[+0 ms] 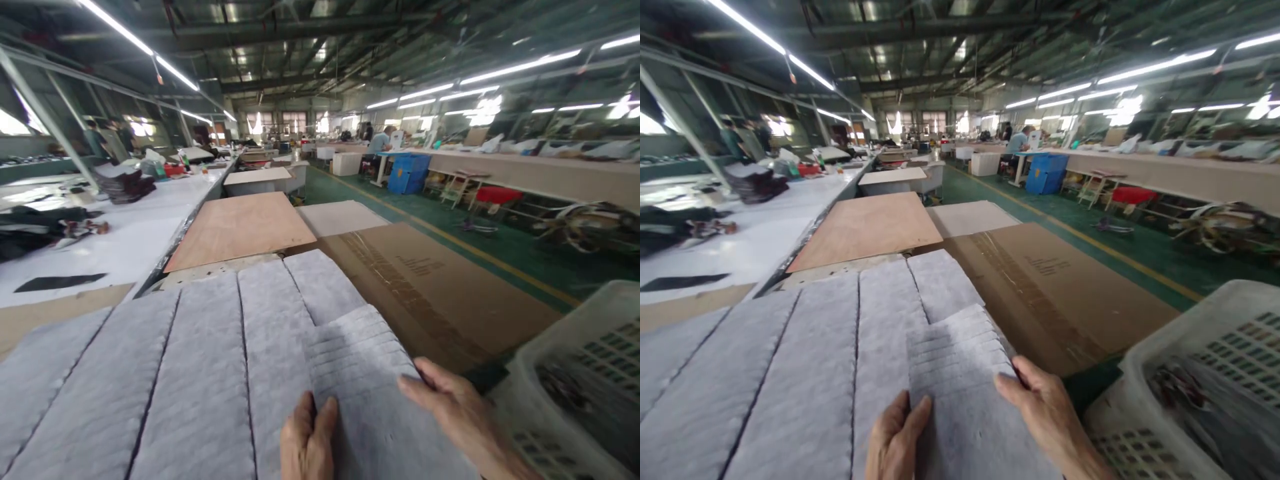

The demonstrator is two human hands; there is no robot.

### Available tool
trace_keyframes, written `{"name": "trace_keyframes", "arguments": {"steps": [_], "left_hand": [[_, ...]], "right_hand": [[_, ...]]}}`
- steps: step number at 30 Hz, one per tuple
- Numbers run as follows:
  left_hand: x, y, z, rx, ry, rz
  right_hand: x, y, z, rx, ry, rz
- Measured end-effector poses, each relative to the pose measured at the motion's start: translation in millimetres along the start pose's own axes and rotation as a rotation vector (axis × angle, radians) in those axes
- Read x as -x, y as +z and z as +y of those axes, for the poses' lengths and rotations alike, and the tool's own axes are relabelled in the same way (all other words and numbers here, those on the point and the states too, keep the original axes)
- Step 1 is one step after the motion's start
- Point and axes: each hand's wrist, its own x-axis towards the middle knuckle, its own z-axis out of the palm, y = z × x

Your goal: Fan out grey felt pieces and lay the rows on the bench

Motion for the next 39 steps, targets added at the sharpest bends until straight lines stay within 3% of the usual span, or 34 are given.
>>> {"name": "trace_keyframes", "arguments": {"steps": [3,6,14,19,27,39], "left_hand": [[-29.2,24.8,23.0,-0.132,0.070,-0.028],[-49.9,41.1,42.7,-0.292,0.103,0.012],[-90.3,62.4,73.7,-0.645,0.063,0.117],[-101.9,73.4,82.3,-0.745,0.017,0.178],[-104.4,81.5,87.9,-0.869,-0.045,0.163],[-104.5,90.2,81.0,-0.948,-0.017,0.178]], "right_hand": [[-53.7,-3.8,7.7,-0.031,-0.003,-0.117],[-91.5,-1.0,7.5,-0.034,-0.005,-0.116],[-148.6,13.0,5.0,-0.009,0.019,-0.112],[-164.7,17.1,3.5,0.091,0.016,-0.107],[-174.0,17.4,4.6,0.359,0.015,-0.062],[-177.8,21.1,4.4,0.515,-0.001,-0.081]]}}
